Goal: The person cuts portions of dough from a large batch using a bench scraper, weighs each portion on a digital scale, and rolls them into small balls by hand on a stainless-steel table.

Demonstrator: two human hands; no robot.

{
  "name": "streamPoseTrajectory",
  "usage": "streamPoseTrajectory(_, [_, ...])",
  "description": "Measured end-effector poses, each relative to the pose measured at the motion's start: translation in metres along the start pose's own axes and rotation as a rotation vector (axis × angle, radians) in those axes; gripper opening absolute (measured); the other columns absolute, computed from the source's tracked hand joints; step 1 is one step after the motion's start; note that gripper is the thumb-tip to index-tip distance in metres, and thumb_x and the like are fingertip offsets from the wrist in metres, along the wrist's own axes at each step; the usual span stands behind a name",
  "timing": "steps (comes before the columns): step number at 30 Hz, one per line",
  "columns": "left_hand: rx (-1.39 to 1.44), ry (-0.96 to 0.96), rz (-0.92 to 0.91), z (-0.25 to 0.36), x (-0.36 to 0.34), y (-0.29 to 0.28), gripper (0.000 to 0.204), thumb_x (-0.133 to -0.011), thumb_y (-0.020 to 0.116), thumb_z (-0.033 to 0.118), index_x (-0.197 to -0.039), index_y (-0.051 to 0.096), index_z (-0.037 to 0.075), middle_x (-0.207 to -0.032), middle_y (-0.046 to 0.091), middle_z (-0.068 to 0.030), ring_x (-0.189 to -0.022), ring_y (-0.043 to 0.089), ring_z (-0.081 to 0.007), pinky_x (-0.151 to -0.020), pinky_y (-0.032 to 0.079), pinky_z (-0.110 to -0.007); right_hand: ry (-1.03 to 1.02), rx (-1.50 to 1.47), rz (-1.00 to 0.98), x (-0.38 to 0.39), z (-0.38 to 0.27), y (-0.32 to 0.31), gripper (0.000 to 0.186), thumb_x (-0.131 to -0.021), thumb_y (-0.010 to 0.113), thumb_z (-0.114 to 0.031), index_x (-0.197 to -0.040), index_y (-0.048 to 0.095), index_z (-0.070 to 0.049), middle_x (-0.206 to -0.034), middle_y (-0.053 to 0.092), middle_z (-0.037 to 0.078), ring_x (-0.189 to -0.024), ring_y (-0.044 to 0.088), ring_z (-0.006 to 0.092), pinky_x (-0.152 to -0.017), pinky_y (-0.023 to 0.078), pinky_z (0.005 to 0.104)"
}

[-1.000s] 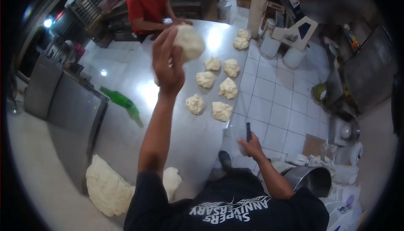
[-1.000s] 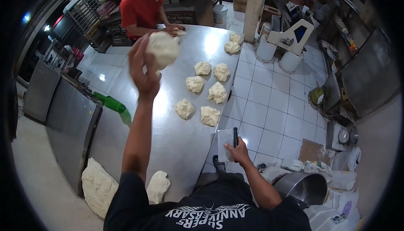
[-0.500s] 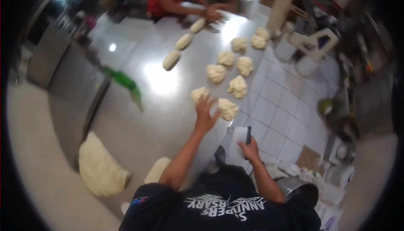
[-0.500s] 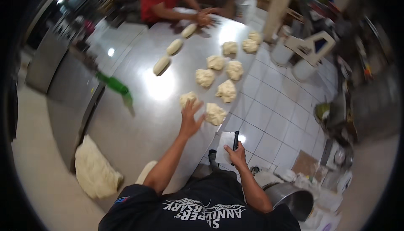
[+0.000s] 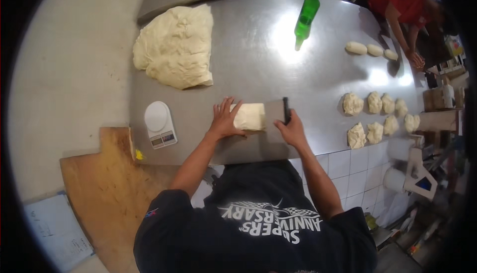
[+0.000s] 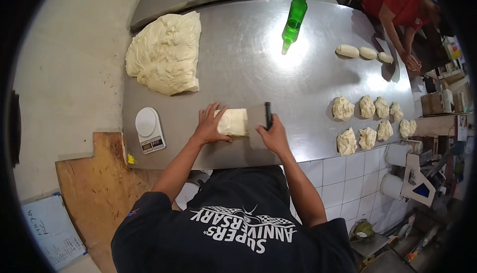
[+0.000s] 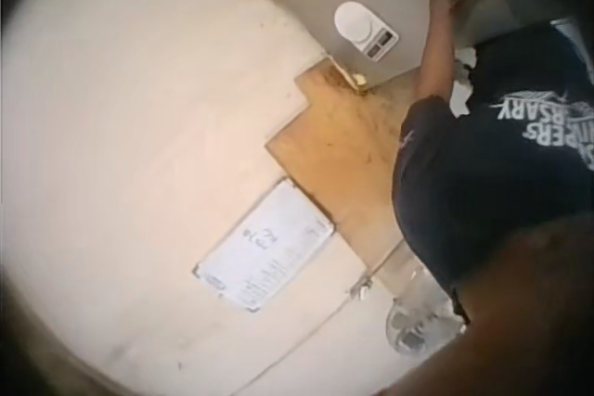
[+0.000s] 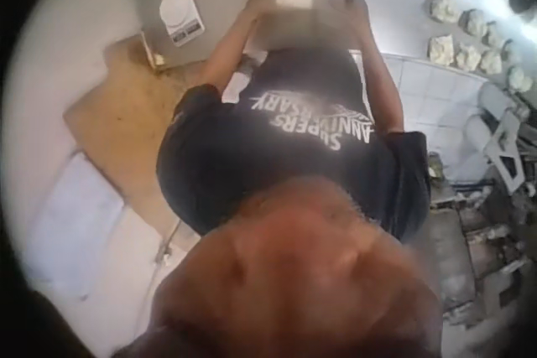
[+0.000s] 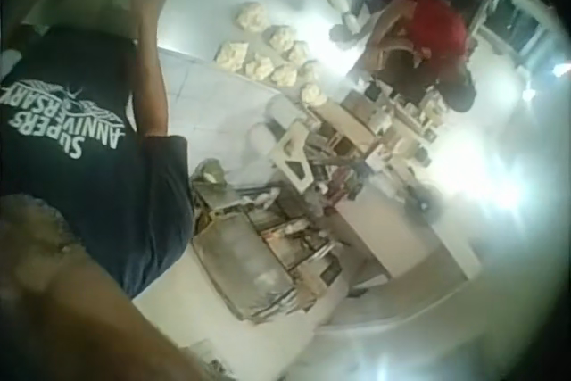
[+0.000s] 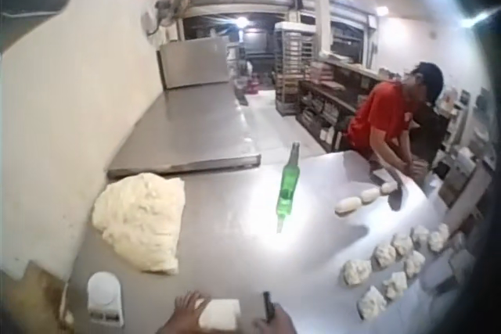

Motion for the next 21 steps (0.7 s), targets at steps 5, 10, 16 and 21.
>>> streamPoseTrajectory(5, [0.185,0.148,0.280,-0.003,0.003,0.007,0.111,-0.058,0.095,0.051,-0.151,0.051,0.011,-0.140,0.055,-0.0144,-0.131,0.051,-0.0348,-0.112,0.038,-0.052,0.167,0.337,-0.058,-0.026,-0.036,0.068,0.041,-0.089,0.071,-0.023,-0.118,0.050,-0.003,-0.096,0.071,0.031,-0.093,0.068,0.0532,-0.080,0.053,0.0590])
streamPoseTrajectory(10, [0.222,0.118,0.283,-0.008,0.005,0.007,0.102,-0.059,0.096,0.040,-0.148,0.055,0.010,-0.129,0.060,-0.0110,-0.124,0.056,-0.0326,-0.105,0.044,-0.050,0.168,0.461,0.034,-0.024,-0.027,0.100,0.045,-0.089,0.066,-0.022,-0.121,0.044,0.000,-0.089,0.069,0.034,-0.086,0.067,0.0554,-0.077,0.052,0.0634])
streamPoseTrajectory(16, [0.360,0.034,0.188,-0.022,0.013,0.010,0.081,-0.067,0.093,0.027,-0.140,0.060,0.012,-0.118,0.063,-0.0116,-0.111,0.064,-0.0338,-0.091,0.055,-0.046,0.175,0.504,0.109,-0.027,-0.037,0.138,0.046,-0.091,0.066,-0.023,-0.120,0.041,0.002,-0.088,0.069,0.036,-0.084,0.067,0.0556,-0.077,0.052,0.0646])
streamPoseTrajectory(21, [0.606,-0.010,0.294,-0.045,0.035,-0.010,0.069,-0.073,0.089,0.019,-0.136,0.062,0.012,-0.116,0.063,-0.0130,-0.103,0.067,-0.0373,-0.090,0.057,-0.047,0.122,0.442,0.103,-0.039,-0.014,0.155,0.052,-0.090,0.073,-0.030,-0.123,0.047,0.001,-0.094,0.070,0.036,-0.091,0.068,0.0545,-0.079,0.054,0.0614])
Point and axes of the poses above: each hand's wrist, its own x-axis away from the middle knuckle, its own y-axis out of the palm, z = x × y, the point moved 3 cm from there along -x, towards the middle knuckle
